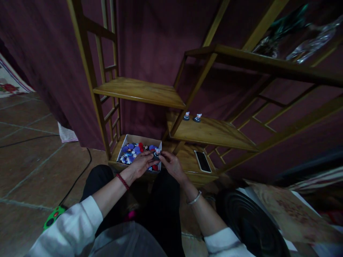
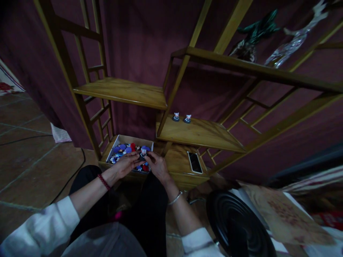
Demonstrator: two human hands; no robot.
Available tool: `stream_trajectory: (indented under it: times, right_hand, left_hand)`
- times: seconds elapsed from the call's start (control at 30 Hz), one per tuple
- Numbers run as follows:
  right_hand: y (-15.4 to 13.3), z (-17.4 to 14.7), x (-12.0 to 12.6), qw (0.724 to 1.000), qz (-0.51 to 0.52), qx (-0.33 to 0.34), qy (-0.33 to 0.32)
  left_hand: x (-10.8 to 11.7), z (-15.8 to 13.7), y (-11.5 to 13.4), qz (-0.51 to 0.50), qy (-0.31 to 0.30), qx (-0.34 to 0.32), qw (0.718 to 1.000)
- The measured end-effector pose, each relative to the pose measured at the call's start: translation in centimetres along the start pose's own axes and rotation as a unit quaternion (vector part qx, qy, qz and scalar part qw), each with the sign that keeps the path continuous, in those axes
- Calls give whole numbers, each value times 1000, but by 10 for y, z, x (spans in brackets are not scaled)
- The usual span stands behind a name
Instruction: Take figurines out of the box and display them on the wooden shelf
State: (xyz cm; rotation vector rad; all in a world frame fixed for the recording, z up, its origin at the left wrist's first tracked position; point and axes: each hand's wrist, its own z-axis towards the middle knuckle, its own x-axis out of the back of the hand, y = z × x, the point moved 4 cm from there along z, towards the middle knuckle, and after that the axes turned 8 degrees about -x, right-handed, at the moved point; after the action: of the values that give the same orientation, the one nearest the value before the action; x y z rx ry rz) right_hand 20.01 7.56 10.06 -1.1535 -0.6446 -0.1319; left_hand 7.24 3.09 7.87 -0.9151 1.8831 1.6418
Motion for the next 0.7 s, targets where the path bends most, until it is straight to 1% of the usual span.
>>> stream_trajectory:
  times: [0.13,0.23,0.37,0.47,0.7]
  right_hand:
    - [4,-6,9,999,38,-20,0]
    - [7,-9,18,998,57,-23,2]
    - [8,-13,30,998,62,-27,1]
    - [7,-17,39,998,61,-34,5]
    - [5,-24,63,998,51,-25,38]
  left_hand:
    - [-16,-1,1,7,-11,-7,1000]
    - [-27,-2,0,12,-12,-11,1000]
    - [-41,0,-3,21,-25,-13,999]
    - [-50,1,-6,28,-31,-2,999]
    - [-72,3,-15,63,-34,11,997]
